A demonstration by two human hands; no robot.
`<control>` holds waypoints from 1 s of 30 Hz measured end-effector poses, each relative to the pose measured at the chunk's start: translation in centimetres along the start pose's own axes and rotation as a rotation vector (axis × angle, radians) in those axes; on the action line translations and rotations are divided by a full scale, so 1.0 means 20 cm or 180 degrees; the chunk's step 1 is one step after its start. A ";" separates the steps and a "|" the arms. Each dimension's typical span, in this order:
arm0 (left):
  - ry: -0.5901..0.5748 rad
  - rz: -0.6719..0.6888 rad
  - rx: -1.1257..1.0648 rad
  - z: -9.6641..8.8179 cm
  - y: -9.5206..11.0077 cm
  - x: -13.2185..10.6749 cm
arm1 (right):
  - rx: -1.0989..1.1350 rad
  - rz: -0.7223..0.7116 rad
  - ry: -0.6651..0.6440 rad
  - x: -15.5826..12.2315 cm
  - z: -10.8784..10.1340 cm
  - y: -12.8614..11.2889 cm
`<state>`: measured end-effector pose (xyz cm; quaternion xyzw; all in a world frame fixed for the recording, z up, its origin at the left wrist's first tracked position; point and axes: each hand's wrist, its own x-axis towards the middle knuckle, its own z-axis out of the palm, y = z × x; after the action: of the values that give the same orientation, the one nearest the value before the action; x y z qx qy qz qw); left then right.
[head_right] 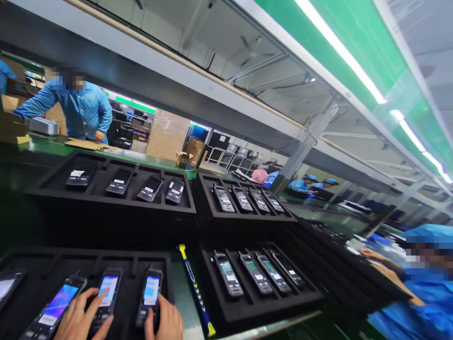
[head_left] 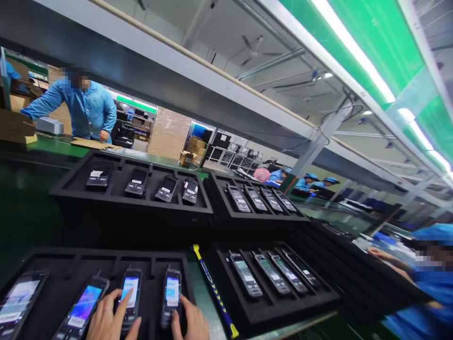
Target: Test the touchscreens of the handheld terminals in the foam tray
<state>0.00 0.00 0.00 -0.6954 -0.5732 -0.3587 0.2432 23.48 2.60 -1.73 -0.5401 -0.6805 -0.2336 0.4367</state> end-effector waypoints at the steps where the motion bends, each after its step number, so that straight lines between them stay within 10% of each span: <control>1: -0.0109 -0.0098 -0.0094 -0.01 -0.01 0.03 | 0.0008 -0.0097 -0.0174 0.04 -0.02 0.00; 7: -0.0757 -0.0857 -0.0659 0.01 -0.03 0.12 | -0.0240 -0.0560 -0.0517 0.20 -0.05 0.00; 23: -0.0729 -0.0958 -0.0312 0.10 0.02 0.06 | -0.0630 -0.0733 -0.0534 0.19 -0.02 0.02; 30: -0.1802 -0.1227 -0.0453 -0.06 0.06 0.18 | -0.0653 -0.0878 -0.0492 0.18 -0.02 0.02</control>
<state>1.31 1.14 3.62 -0.6614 -0.7123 -0.2300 -0.0467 23.83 4.38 1.40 -0.4997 -0.7522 -0.3172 0.2895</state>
